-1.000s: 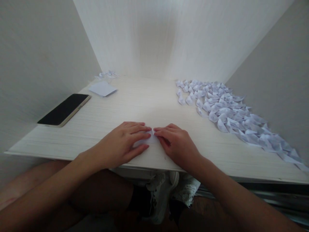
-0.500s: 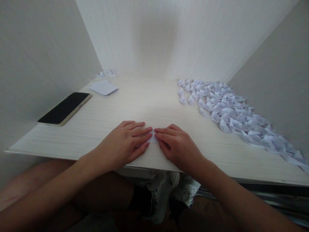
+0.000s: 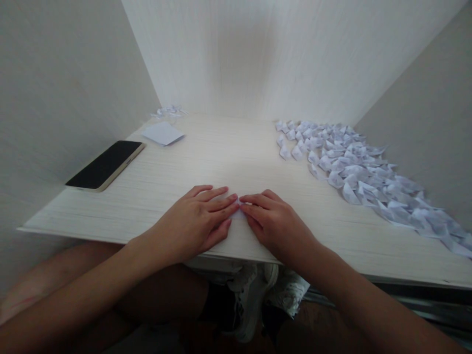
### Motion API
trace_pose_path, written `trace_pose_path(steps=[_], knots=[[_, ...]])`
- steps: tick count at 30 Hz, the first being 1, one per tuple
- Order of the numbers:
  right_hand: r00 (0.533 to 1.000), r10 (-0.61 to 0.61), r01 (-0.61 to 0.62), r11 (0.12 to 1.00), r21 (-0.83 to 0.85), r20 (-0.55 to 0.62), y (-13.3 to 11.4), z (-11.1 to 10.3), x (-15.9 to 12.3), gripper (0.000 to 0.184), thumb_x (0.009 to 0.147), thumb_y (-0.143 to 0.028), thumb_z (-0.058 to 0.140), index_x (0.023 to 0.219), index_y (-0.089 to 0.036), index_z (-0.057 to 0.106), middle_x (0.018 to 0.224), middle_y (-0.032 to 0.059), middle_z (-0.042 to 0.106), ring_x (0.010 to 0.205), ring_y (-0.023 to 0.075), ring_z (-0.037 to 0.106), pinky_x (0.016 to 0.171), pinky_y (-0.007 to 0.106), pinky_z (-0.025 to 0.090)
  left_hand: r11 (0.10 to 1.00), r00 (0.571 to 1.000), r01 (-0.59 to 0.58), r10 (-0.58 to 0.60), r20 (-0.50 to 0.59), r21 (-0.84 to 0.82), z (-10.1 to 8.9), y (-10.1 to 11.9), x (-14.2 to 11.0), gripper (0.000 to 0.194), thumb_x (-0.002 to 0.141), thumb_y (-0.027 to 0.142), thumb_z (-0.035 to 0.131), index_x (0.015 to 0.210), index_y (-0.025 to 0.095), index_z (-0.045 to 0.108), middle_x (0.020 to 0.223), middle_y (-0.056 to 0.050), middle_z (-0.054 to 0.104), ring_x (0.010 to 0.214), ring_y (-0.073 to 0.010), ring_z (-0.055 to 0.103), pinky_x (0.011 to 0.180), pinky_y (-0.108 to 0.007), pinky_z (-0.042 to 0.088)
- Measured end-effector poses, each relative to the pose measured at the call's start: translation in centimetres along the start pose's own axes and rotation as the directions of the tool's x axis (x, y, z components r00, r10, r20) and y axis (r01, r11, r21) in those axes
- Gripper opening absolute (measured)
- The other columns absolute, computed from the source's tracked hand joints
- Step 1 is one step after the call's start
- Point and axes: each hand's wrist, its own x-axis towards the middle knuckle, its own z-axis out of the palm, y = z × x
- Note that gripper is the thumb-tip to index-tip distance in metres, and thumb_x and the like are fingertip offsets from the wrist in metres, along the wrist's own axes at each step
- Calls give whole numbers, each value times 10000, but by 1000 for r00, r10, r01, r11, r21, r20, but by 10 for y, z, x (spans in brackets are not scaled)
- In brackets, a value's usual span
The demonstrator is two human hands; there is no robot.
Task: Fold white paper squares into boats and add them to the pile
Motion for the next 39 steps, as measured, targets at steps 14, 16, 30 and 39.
trace_pose_path(steps=[14, 16, 30, 39], knots=[[999, 41, -41, 999, 14, 36, -1, 2, 2, 201, 925, -73, 605, 1069, -82, 745, 1135, 131, 755, 935, 243, 628, 889, 384, 550, 996, 995, 81, -79, 58, -29, -2, 6, -1, 420, 1022, 349, 467, 1408, 240, 592, 1475, -51, 589, 1420, -313, 477, 1172, -550, 355], [995, 58, -60, 998, 15, 84, -2, 0, 3, 246, 929, -89, 612, 1150, -94, 719, 1207, 115, 739, 979, 249, 622, 915, 394, 536, 993, 991, 112, -109, 73, -39, -3, 9, -2, 446, 1016, 371, 478, 1434, 242, 567, 1488, -49, 577, 1444, -331, 441, 1182, -571, 333], [951, -60, 151, 945, -289, 302, -13, -28, -9, 402, 1001, -144, 431, 1351, -4, 572, 1306, 210, 678, 1215, 291, 623, 1042, 504, 448, 987, 980, 161, -161, 116, 4, -6, 19, -1, 481, 1008, 398, 469, 1447, 218, 549, 1501, -80, 559, 1427, -382, 452, 1179, -649, 284], [948, 9, 94, 947, -308, 317, -23, -39, -26, 445, 1038, -289, 411, 1392, -62, 555, 1380, 184, 641, 1264, 289, 592, 1100, 540, 410, 1000, 999, -9, 9, 44, 2, 1, 14, 7, 430, 1022, 263, 404, 1331, 70, 633, 1445, -141, 606, 1436, -282, 461, 1224, -483, 295]])
